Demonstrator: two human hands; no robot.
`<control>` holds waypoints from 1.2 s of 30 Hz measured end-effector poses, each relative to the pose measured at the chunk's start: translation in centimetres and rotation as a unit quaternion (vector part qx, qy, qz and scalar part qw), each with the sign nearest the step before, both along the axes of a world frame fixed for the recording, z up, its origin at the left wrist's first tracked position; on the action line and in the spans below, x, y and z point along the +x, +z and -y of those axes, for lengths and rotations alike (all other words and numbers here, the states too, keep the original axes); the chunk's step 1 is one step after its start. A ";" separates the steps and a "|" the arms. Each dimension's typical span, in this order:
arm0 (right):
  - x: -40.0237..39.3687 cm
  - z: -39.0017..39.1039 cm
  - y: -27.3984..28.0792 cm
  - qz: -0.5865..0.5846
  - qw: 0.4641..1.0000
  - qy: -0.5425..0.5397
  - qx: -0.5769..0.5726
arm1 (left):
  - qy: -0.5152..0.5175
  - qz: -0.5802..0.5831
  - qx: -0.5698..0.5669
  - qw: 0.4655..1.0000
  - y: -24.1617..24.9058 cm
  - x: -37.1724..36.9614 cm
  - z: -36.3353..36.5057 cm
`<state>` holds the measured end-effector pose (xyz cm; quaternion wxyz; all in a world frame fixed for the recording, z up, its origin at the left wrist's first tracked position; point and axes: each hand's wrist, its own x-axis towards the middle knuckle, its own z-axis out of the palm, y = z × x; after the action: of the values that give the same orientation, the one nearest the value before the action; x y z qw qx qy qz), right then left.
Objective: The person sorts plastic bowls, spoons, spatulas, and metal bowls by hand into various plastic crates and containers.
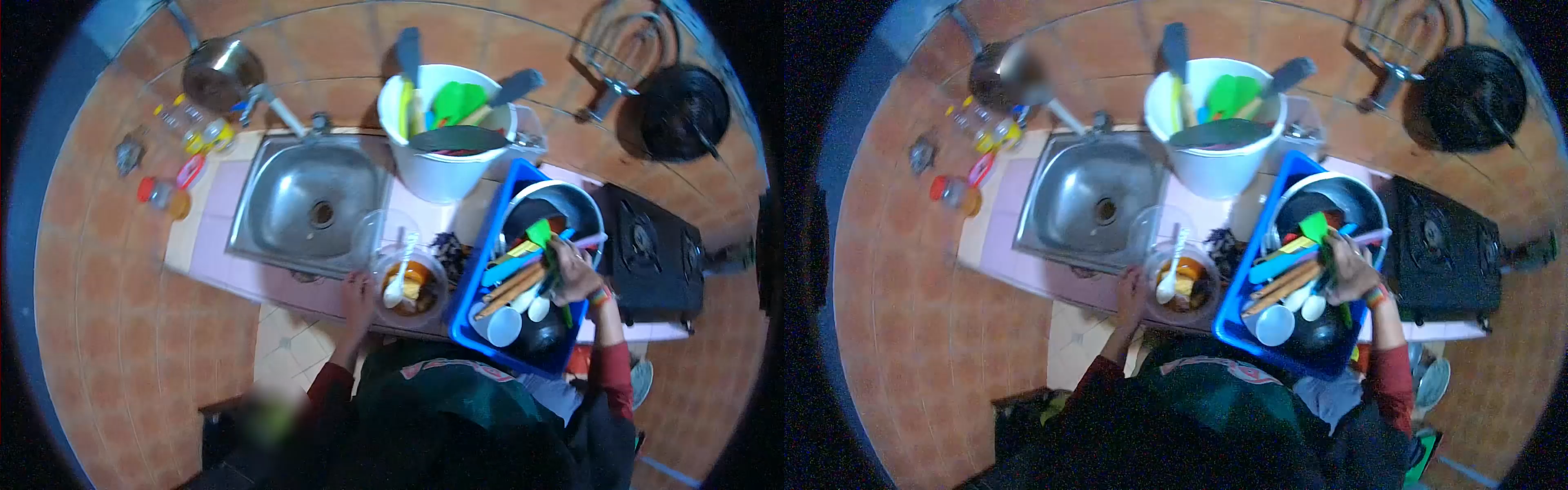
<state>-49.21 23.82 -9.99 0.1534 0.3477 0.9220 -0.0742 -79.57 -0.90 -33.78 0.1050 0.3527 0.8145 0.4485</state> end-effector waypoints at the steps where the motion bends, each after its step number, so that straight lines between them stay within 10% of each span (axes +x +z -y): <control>1: -0.4 0.6 0.8 0.025 1.000 0.005 0.018 | 0.003 0.058 0.021 0.998 2.1 0.5 -0.1; 3: 1.7 -0.1 -3.3 0.002 0.970 0.089 0.226 | 0.011 0.115 0.049 0.992 3.3 0.8 0.0; 6: -1.0 0.0 -1.3 -0.007 0.983 0.078 0.167 | 0.022 0.208 0.092 0.974 3.2 1.4 0.2; 8: 0.6 -2.4 -4.7 -0.070 0.975 0.118 0.175 | 0.040 -0.042 0.078 0.995 4.5 1.8 0.4; 15: 1.5 -2.8 -2.7 -0.038 0.987 0.117 0.101 | 0.026 0.082 0.307 0.948 12.1 3.9 -2.5; 21: 0.8 -2.0 -0.3 -0.106 0.970 0.142 0.168 | -0.168 -0.207 0.249 0.931 20.3 7.4 -5.0; 32: 3.1 -1.9 6.9 -0.079 0.973 0.089 0.196 | -0.317 0.422 0.248 0.812 18.9 10.1 -9.7; 36: 2.5 -1.1 8.1 -0.209 0.958 0.074 0.180 | -0.448 0.373 0.194 0.789 19.7 11.5 -11.0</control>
<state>-46.72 24.88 -1.86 -0.1032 0.2769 0.9547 0.0337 -68.02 10.05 -14.08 0.5196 0.4959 0.3587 0.5963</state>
